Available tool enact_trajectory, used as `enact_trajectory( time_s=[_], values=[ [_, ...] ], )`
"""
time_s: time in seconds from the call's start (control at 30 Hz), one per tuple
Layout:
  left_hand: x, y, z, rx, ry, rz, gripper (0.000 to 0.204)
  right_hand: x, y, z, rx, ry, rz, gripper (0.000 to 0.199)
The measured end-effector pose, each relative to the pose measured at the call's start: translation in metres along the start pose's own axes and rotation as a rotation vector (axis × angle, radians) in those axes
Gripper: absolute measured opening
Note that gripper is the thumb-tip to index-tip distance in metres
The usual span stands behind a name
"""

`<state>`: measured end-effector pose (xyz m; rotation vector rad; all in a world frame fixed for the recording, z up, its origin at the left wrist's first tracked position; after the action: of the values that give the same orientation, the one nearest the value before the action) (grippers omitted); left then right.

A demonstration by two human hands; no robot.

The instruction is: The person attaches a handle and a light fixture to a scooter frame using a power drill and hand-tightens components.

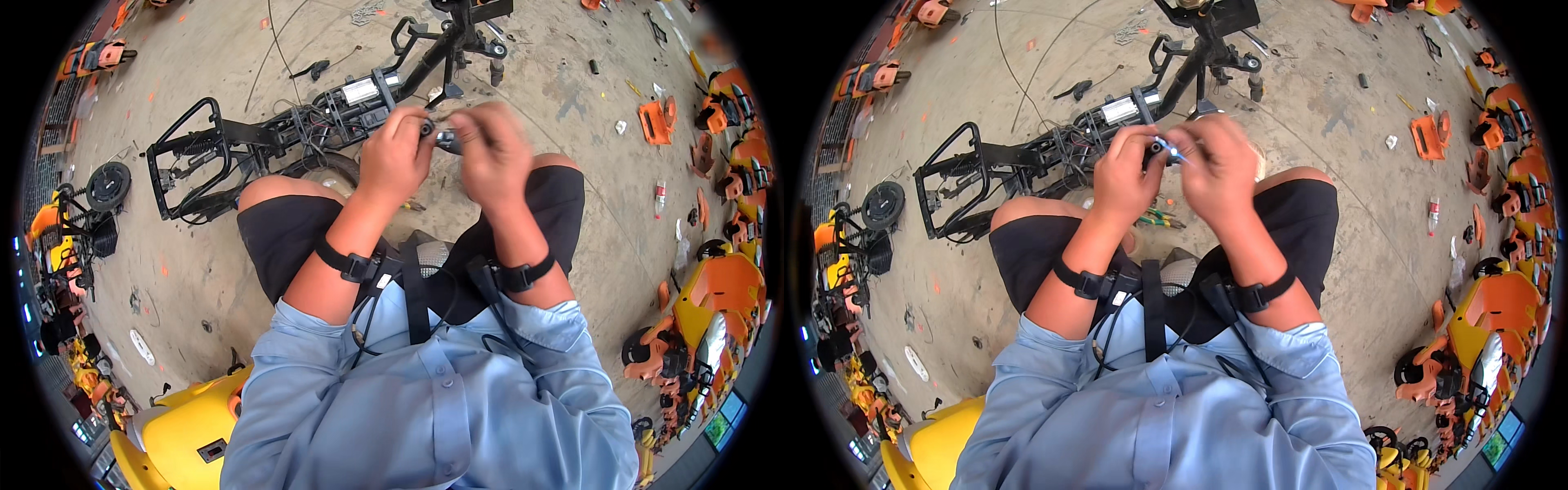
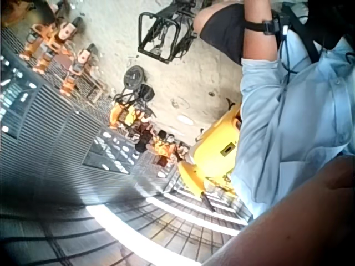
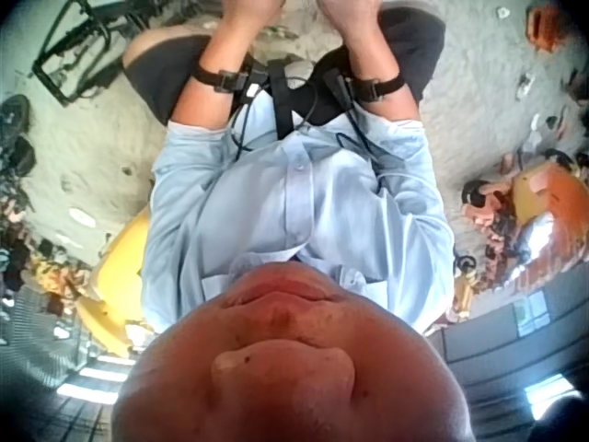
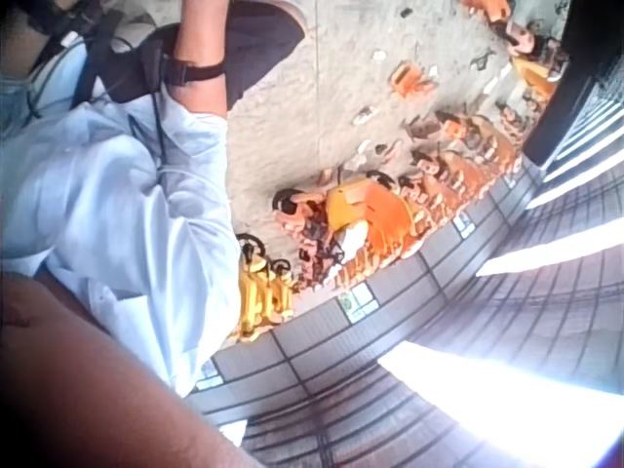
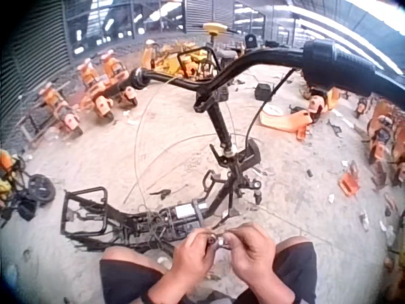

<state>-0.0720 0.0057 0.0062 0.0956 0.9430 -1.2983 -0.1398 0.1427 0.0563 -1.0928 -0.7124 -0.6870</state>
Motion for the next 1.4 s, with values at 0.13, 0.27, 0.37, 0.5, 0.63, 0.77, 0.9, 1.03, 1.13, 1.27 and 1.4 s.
enact_trajectory(
  time_s=[0.13,0.27,0.37,0.5,0.63,0.77,0.9,1.03,1.13,1.27,1.4],
  values=[
    [0.017,0.014,-0.020,0.115,-0.014,-0.010,0.020,-0.009,-0.031,0.043,-0.095,0.039,-0.085,0.011],
    [0.031,0.012,-0.016,0.154,-0.100,0.137,0.020,-0.081,-0.003,0.013,0.147,0.169,-0.443,0.025],
    [0.031,0.002,-0.002,0.118,-0.154,0.191,0.021,-0.094,0.005,-0.005,0.401,0.314,-0.537,0.033],
    [0.043,-0.013,0.030,0.008,-0.220,0.272,0.024,-0.114,0.027,-0.017,0.656,0.451,-0.638,0.040],
    [0.046,-0.019,0.051,-0.050,-0.312,0.304,0.025,-0.115,0.041,-0.033,0.891,0.547,-0.662,0.042],
    [0.048,-0.017,0.061,-0.057,-0.332,0.336,0.027,-0.116,0.037,-0.030,0.715,0.454,-0.718,0.042],
    [0.049,-0.016,0.056,-0.023,-0.258,0.311,0.026,-0.138,0.030,-0.019,0.570,0.190,-0.734,0.037],
    [0.049,-0.009,0.047,0.063,-0.245,0.324,0.025,-0.112,0.027,-0.033,0.582,0.038,-0.645,0.047],
    [0.038,-0.008,0.033,0.161,-0.187,0.178,0.025,-0.085,0.030,-0.049,0.559,0.268,-0.166,0.062],
    [-0.010,-0.007,0.030,0.106,-0.099,-0.326,0.018,-0.064,0.045,-0.073,0.562,0.463,0.015,0.062],
    [-0.023,-0.020,0.052,-0.036,0.057,-0.391,0.013,-0.069,0.032,-0.065,0.561,0.269,-0.219,0.050]
  ],
)
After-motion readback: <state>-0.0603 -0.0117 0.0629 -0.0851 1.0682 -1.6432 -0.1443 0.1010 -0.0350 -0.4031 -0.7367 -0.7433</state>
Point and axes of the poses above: each hand's wrist, its own y-axis away from the middle knuckle, its own z-axis out of the back of the hand, x = y × z, the point moved 7 cm from there along -y, towards the middle knuckle, and after that the axes turned 4 degrees about -y, right-handed, at the moved point
